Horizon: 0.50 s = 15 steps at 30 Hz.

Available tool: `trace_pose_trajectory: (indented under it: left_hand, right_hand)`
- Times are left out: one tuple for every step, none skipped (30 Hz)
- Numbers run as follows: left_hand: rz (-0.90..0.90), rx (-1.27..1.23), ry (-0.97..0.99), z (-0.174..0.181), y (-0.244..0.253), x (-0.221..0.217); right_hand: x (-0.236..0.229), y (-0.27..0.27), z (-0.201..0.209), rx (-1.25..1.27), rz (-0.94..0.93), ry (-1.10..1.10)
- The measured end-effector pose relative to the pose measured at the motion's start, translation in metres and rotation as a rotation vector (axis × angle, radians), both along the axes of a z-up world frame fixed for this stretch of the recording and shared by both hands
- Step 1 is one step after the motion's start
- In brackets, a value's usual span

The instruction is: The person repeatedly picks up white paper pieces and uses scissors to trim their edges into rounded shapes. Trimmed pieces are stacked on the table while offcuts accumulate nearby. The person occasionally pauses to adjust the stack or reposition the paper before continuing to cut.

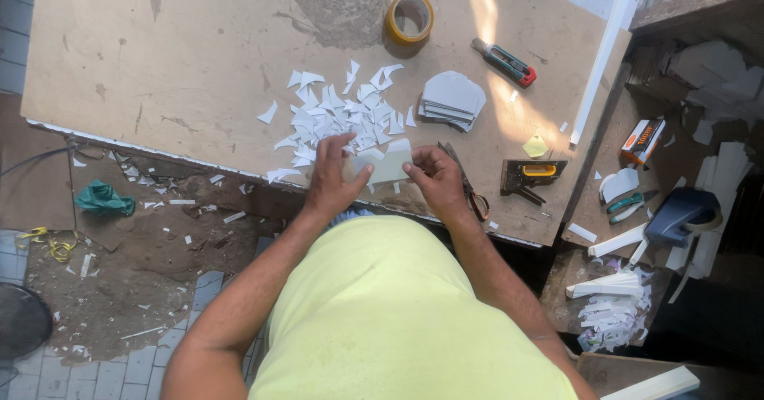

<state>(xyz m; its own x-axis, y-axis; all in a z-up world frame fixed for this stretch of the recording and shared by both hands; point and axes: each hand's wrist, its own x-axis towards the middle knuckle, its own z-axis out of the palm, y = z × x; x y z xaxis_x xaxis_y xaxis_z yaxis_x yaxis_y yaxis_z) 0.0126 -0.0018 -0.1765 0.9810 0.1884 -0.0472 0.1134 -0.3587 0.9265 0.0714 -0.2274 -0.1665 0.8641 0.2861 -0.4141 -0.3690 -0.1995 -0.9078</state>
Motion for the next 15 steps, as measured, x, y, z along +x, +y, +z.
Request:
trace_pose_trajectory:
  left_hand:
    - [-0.042,-0.051,-0.08,0.002,0.001,-0.001]
    - [-0.083,-0.102,-0.159,0.003,0.002,-0.003]
    - [-0.119,-0.093,-0.171,0.003,0.002,-0.004]
    - [-0.158,-0.085,-0.185,0.001,0.0,-0.003]
    - [-0.197,-0.076,-0.2,-0.001,-0.001,-0.002]
    - [-0.203,-0.085,-0.19,-0.004,-0.003,-0.002]
    - [-0.21,-0.093,-0.18,-0.006,-0.005,-0.002]
    - [-0.215,-0.099,-0.175,-0.008,-0.006,0.0]
    - [-0.226,-0.083,-0.169,-0.01,-0.007,0.0]
    - [-0.241,-0.069,-0.162,-0.01,-0.008,0.0]
    - [-0.255,-0.055,-0.154,-0.011,-0.009,0.001]
    - [-0.263,-0.051,-0.161,-0.01,-0.009,0.0]
    - [-0.271,-0.047,-0.169,-0.009,-0.009,0.0]
    - [-0.274,-0.037,-0.183,-0.007,-0.007,0.003]
    - [-0.256,0.004,-0.245,-0.004,-0.005,0.005]
  right_hand:
    - [0.0,-0.001,-0.002,0.047,0.006,-0.055]
    - [-0.002,-0.001,-0.002,0.094,0.013,-0.107]
    - [-0.004,0.0,-0.001,0.142,0.02,-0.16]
    - [-0.005,0.001,0.001,-0.031,0.08,-0.343]
    - [-0.007,0.002,0.004,-0.205,0.138,-0.526]
    - [-0.01,0.004,0.007,-0.384,0.194,-0.703]
    - [-0.012,0.008,0.009,-0.432,0.247,-0.764]
    - [-0.01,0.012,0.011,-0.478,0.301,-0.83]
    - [-0.008,0.016,0.013,-0.525,0.355,-0.896]
    - [-0.006,0.019,0.014,-0.531,0.361,-0.928]
    - [-0.004,0.023,0.015,-0.536,0.368,-0.96]
    - [-0.006,0.024,0.016,-0.54,0.376,-0.986]
    - [-0.009,0.023,0.017,-0.544,0.367,-0.961]
    - [-0.007,0.024,0.018,-0.543,0.359,-0.946]
    - [-0.006,0.024,0.02,-0.542,0.352,-0.931]
